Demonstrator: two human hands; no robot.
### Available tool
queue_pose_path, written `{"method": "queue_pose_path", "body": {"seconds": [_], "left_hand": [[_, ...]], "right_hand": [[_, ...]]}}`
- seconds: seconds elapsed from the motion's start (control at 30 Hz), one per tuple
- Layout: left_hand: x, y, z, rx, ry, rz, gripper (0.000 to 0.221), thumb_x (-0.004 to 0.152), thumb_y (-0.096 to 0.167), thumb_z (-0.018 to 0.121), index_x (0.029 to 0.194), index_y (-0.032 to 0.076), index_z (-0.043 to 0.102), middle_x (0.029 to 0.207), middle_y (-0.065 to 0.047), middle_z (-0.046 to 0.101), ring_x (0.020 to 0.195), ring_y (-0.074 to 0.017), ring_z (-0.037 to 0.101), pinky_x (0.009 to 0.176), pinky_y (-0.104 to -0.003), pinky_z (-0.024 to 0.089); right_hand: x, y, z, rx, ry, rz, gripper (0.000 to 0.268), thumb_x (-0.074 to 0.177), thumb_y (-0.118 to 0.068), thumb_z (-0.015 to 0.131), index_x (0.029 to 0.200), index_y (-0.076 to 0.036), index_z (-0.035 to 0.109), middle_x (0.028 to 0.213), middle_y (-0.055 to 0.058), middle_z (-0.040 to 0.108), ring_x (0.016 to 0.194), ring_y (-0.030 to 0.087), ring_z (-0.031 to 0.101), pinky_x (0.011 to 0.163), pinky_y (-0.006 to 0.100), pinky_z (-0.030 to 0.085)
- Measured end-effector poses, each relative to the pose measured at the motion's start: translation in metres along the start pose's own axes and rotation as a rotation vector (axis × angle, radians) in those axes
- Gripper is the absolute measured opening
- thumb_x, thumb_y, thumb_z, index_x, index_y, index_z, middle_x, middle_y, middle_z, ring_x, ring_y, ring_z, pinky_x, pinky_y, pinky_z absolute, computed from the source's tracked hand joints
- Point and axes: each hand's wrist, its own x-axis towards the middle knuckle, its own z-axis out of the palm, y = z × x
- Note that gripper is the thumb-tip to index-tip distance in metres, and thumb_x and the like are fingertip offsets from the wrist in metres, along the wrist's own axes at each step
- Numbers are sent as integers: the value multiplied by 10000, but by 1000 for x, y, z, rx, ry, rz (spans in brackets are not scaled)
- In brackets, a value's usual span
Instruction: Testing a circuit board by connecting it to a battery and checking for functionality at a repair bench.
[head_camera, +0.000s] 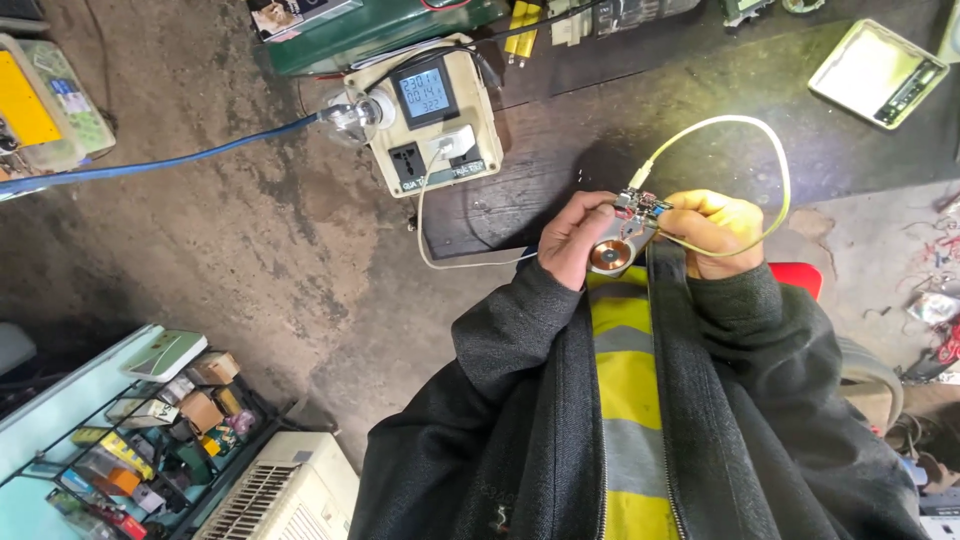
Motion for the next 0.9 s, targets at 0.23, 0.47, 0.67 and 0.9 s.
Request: {"method": "queue_pose_path", "body": {"seconds": [0.23, 0.47, 0.67, 0.9], "left_hand": [[3, -11, -7, -9, -22, 13, 177, 1026, 187, 679, 1164, 91, 735, 923, -40, 721, 977, -59, 638, 955, -272, 552], [3, -11, -7, 5, -65, -14, 177, 1034, 193, 665, 1170, 99, 727, 870, -63, 706, 926, -73, 649, 936, -276, 564], [3, -13, -6, -33, -52, -19, 186, 1038, 221, 677, 1177, 108, 729, 875, -100, 714, 902, -111, 675, 953, -321, 565], [7, -14, -15, 127, -105, -65, 209, 1018, 273, 613, 1168, 159, 702, 1096, -38, 726, 1027, -175, 689, 928, -277, 557]], "right_hand": [[-11, -15, 13, -37, 46, -12, 138, 775, 89, 707, 911, 80, 688, 698, 199, 638, 600, 198, 653, 620, 299, 595], [-17, -21, 24, -96, 95, -63, 146, 727, 53, 717, 871, 73, 703, 657, 192, 614, 585, 190, 625, 628, 282, 575], [-10, -5, 21, -175, 117, -227, 158, 687, 67, 737, 836, 109, 702, 605, 221, 576, 513, 202, 572, 579, 271, 548], [3, -14, -1, -121, -7, 71, 182, 718, 42, 652, 896, 59, 687, 849, 183, 708, 698, 249, 676, 621, 345, 591]]}}
